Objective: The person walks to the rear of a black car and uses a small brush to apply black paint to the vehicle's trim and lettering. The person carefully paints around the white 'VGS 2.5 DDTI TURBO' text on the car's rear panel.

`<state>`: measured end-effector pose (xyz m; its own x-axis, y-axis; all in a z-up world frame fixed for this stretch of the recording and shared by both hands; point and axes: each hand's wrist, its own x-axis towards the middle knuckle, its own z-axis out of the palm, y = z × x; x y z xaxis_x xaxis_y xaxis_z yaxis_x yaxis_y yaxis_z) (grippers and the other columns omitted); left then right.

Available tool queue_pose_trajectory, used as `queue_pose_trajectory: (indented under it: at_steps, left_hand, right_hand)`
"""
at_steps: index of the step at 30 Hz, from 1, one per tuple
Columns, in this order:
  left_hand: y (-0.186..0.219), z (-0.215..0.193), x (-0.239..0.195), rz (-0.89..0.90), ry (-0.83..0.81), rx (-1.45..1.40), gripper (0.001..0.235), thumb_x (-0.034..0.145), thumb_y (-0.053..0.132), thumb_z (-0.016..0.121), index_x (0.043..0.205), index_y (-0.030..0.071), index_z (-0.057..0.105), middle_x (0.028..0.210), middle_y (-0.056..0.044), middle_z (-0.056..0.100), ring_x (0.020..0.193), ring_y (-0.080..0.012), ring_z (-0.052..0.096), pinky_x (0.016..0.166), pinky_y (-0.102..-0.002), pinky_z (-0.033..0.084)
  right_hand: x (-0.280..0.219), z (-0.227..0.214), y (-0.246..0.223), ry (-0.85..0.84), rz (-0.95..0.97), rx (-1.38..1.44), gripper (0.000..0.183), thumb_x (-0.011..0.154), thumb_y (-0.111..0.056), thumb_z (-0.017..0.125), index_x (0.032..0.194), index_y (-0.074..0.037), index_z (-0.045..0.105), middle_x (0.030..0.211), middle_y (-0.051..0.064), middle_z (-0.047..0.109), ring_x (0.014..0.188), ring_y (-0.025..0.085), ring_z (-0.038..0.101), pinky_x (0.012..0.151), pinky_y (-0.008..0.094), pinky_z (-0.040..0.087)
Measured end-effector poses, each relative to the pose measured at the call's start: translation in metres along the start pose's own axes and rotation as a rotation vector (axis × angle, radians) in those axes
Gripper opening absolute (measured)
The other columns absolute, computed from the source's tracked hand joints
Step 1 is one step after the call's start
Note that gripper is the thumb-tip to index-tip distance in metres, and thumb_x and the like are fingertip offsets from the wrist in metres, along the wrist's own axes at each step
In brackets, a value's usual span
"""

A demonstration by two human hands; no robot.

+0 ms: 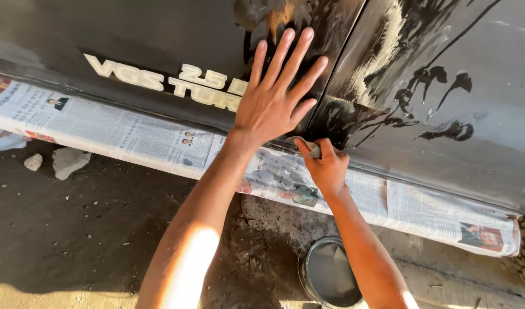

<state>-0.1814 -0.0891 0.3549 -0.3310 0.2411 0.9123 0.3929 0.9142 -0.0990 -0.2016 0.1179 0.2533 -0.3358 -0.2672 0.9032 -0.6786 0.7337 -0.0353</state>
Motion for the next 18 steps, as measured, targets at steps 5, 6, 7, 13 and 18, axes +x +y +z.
queue_pose_trajectory:
  at_steps: [5, 6, 7, 13, 18]
  left_hand:
    - [-0.026, 0.022, 0.004, 0.147, -0.056, 0.078, 0.069, 0.120, 0.063, 0.048, 0.174, 0.026, 0.025, 0.176, -0.012, 0.012, 0.162, -0.0362, 0.013, 0.130, -0.060, 0.006]
    - [-0.028, 0.028, 0.001, 0.165, 0.008, 0.103, 0.067, 0.119, 0.063, 0.045, 0.172, 0.027, 0.023, 0.177, -0.011, 0.012, 0.163, -0.0344, 0.012, 0.131, -0.059, 0.005]
    - [-0.031, 0.034, -0.002, 0.182, 0.071, 0.128, 0.066, 0.117, 0.062, 0.041, 0.169, 0.028, 0.022, 0.177, -0.009, 0.011, 0.163, -0.0325, 0.012, 0.132, -0.057, 0.003]
    - [-0.032, 0.023, 0.006, 0.221, 0.123, 0.120, 0.063, 0.119, 0.057, 0.042, 0.172, 0.026, 0.030, 0.174, -0.012, 0.025, 0.161, -0.0358, 0.023, 0.131, -0.057, 0.009]
    - [-0.025, 0.027, 0.005, 0.185, 0.136, 0.109, 0.063, 0.116, 0.061, 0.047, 0.167, 0.027, 0.036, 0.170, -0.012, 0.034, 0.157, -0.0350, 0.030, 0.129, -0.055, 0.013]
  right_hand:
    - [-0.010, 0.011, 0.012, -0.025, -0.080, -0.019, 0.031, 0.091, -0.024, 0.087, 0.080, -0.009, 0.062, 0.059, 0.007, 0.061, 0.050, 0.026, 0.063, 0.048, 0.038, 0.047]
    - [-0.005, 0.007, 0.006, -0.019, -0.063, -0.027, 0.032, 0.088, -0.025, 0.088, 0.079, -0.010, 0.062, 0.059, 0.007, 0.061, 0.050, 0.027, 0.061, 0.049, 0.038, 0.047]
    - [0.001, 0.003, 0.000, -0.012, -0.047, -0.035, 0.033, 0.085, -0.026, 0.089, 0.078, -0.010, 0.061, 0.058, 0.008, 0.060, 0.050, 0.029, 0.060, 0.049, 0.038, 0.047]
    - [-0.002, 0.009, 0.011, -0.015, -0.097, 0.003, 0.029, 0.088, -0.020, 0.086, 0.079, -0.010, 0.061, 0.065, 0.008, 0.063, 0.054, 0.031, 0.060, 0.052, 0.042, 0.047]
    - [0.010, -0.003, -0.001, -0.146, -0.087, -0.073, 0.016, 0.077, -0.011, 0.079, 0.083, -0.011, 0.064, 0.069, 0.006, 0.066, 0.061, 0.030, 0.066, 0.055, 0.042, 0.049]
